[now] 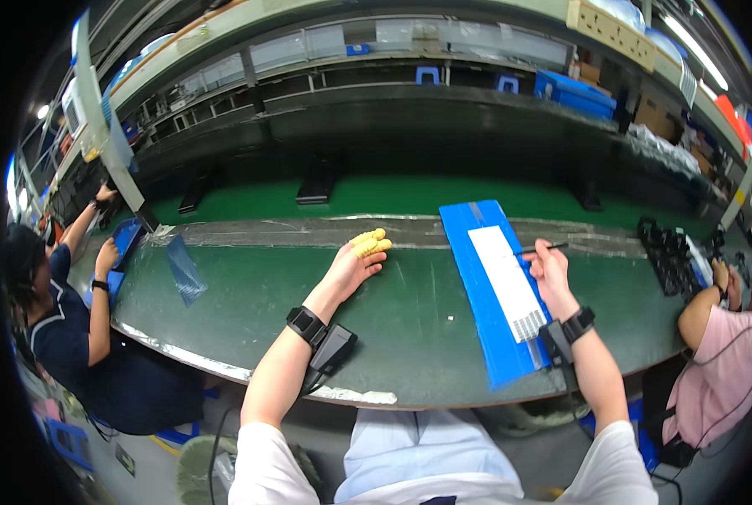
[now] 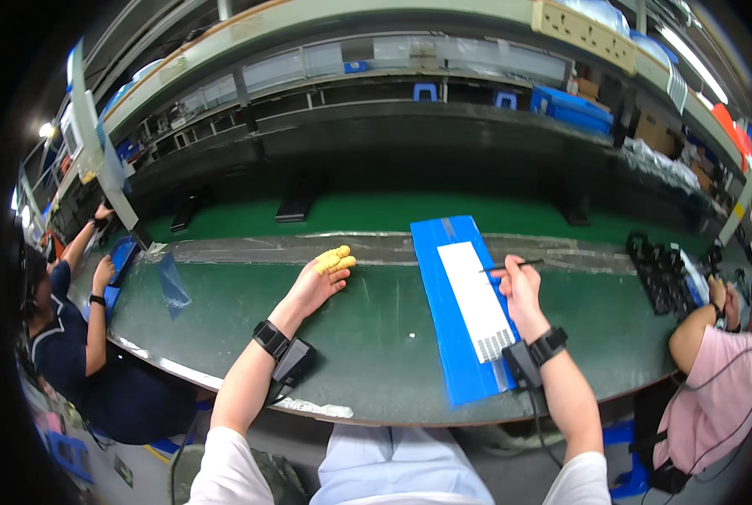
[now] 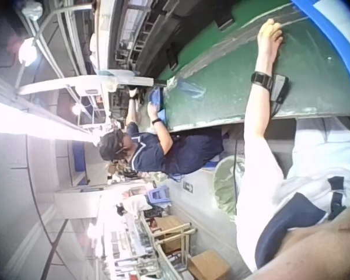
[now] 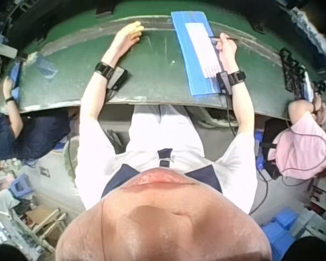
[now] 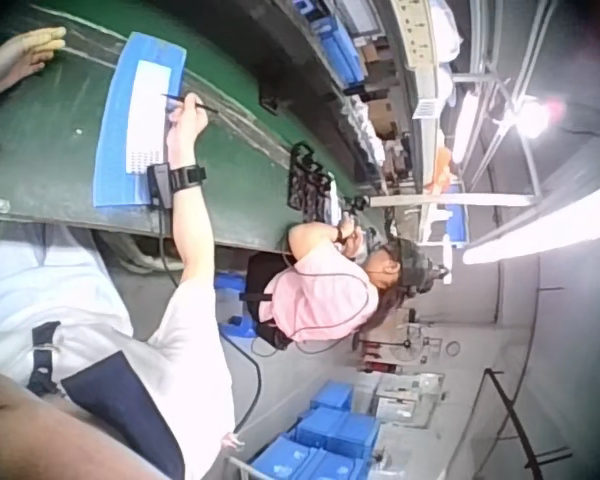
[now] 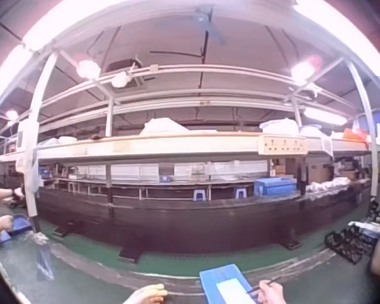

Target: Assembling small components into a black plastic housing on an electronics production line.

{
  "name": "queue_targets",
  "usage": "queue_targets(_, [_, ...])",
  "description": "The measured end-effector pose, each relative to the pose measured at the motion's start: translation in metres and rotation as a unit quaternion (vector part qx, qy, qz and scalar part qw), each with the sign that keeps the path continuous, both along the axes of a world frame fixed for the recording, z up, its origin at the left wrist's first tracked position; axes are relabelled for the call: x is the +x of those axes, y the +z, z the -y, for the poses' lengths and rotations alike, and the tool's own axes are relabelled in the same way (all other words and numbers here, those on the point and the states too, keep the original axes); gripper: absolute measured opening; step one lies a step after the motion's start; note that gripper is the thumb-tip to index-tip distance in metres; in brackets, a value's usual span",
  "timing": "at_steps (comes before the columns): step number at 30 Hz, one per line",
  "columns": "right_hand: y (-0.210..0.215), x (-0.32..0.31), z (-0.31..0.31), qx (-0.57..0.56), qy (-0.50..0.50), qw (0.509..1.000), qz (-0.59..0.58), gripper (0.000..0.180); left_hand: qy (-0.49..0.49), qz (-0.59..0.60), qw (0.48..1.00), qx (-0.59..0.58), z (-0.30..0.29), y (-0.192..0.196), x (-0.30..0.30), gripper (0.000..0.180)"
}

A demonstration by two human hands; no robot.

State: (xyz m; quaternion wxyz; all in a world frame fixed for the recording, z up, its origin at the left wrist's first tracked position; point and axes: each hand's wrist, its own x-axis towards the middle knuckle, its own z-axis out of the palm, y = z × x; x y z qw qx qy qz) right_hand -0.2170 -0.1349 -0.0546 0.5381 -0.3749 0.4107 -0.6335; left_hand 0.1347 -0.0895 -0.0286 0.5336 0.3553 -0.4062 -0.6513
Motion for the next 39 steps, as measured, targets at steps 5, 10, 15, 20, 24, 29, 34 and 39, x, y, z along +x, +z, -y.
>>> queue_targets(5, [0.002,-0.002,0.007,0.016,0.006,1.0,0.012,0.019,-0.015,0.081,0.997,-0.007,0.003,0.001,-0.008,0.028])
queue_targets(10, [0.002,-0.003,0.006,0.025,-0.016,0.999,0.016,0.018,0.002,0.087,0.996,-0.016,0.005,-0.003,-0.009,0.028])
queue_targets(15, [0.012,0.001,-0.003,0.041,-0.017,0.998,0.041,0.018,0.005,0.09,0.996,-0.003,0.0,0.0,-0.01,0.027])
queue_targets(20, [0.01,0.0,-0.002,0.035,0.003,0.999,0.017,0.017,0.003,0.115,0.993,-0.003,-0.004,0.0,-0.012,0.027])
queue_targets(24, [0.007,-0.001,-0.002,0.045,-0.002,0.999,0.022,0.018,0.005,0.118,0.993,-0.002,-0.006,0.003,-0.014,0.028])
queue_targets(29, [0.009,-0.002,0.001,0.053,-0.008,0.998,0.022,0.02,-0.017,0.137,0.99,-0.007,-0.006,0.003,-0.015,0.028])
queue_targets(34, [0.01,0.003,-0.001,0.054,-0.024,0.998,0.026,0.023,-0.01,0.147,0.989,0.003,-0.009,0.006,-0.018,0.028])
queue_targets(39, [0.013,0.003,-0.004,0.056,-0.01,0.998,0.002,0.024,-0.013,0.183,0.983,-0.002,-0.009,0.008,-0.02,0.028])
